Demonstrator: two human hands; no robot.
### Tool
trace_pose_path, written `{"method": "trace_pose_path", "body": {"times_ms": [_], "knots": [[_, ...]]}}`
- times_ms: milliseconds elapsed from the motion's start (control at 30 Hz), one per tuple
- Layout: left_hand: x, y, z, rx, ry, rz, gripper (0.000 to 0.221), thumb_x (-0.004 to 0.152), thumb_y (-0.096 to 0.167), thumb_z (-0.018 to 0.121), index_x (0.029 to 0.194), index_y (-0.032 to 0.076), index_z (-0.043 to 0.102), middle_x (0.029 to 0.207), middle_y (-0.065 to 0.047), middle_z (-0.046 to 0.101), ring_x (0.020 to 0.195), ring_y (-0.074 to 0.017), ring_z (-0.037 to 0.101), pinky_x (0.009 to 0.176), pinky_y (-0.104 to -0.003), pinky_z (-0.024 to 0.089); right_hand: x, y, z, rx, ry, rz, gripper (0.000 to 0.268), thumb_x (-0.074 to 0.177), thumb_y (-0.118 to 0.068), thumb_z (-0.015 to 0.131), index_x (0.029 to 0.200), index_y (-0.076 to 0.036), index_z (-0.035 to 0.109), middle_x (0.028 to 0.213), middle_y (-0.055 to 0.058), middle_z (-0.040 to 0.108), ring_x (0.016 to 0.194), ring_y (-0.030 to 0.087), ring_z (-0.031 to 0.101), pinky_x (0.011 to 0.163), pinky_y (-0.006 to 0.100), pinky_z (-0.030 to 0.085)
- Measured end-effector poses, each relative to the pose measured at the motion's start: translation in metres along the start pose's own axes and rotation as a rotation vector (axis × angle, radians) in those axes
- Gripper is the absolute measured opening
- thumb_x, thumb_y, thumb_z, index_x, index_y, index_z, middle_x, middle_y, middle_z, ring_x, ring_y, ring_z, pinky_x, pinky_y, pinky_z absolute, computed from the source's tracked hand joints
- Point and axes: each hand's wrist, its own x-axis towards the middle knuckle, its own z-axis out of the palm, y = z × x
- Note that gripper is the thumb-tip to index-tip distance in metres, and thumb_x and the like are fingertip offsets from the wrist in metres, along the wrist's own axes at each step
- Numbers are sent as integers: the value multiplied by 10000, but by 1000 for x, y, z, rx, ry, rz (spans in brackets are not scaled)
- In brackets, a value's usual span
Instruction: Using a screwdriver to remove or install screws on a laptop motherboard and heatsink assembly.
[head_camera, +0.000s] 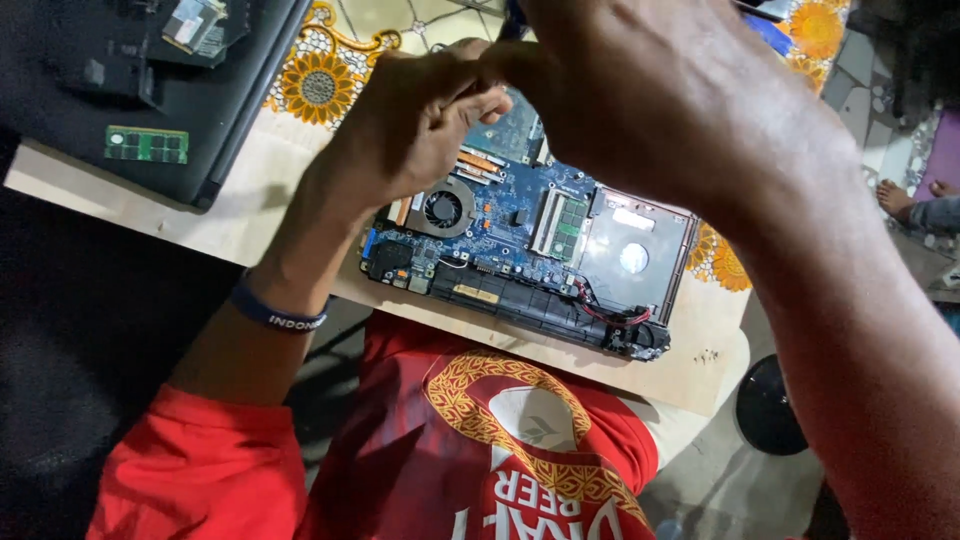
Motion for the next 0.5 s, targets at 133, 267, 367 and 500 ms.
{"method": "trace_pose_path", "body": {"times_ms": [133, 267, 367, 500], "knots": [[4, 5, -8, -64, -89, -86, 417, 1042, -127, 646, 1380, 41, 472, 981, -148, 753, 592, -148, 669, 479, -226, 542, 2, -5, -11, 187, -54, 6, 199, 905, 99, 577, 1030, -55, 592, 803, 168, 527, 549, 353, 452, 378, 498, 282], [3, 9, -8, -59, -107, -302, 156, 1065, 19, 569, 1149, 3, 699, 1071, -229, 733, 863, -302, 773, 597, -288, 657, 11, -3, -3, 23, 7, -69, 233, 980, -15, 654, 824, -154, 550, 716, 69, 461, 586, 258, 403, 462, 451, 283], [-4, -4, -2, -14, -26, -130, 298, 1083, 7, 451, 902, 1, 688, 838, -128, 675, 708, -188, 632, 564, -279, 480, 17, -9, -12, 30, -58, -42, 196, 946, 11, 629, 857, -155, 575, 704, 71, 482, 559, 262, 421, 433, 455, 290], [4, -3, -13, -94, -101, -195, 180, 1028, -1, 429, 891, 51, 534, 898, -71, 638, 802, -203, 602, 716, -358, 446, 28, -14, -24, 34, -207, 25, 238, 869, 67, 571, 929, -156, 631, 677, 77, 529, 496, 271, 462, 367, 465, 307]]}}
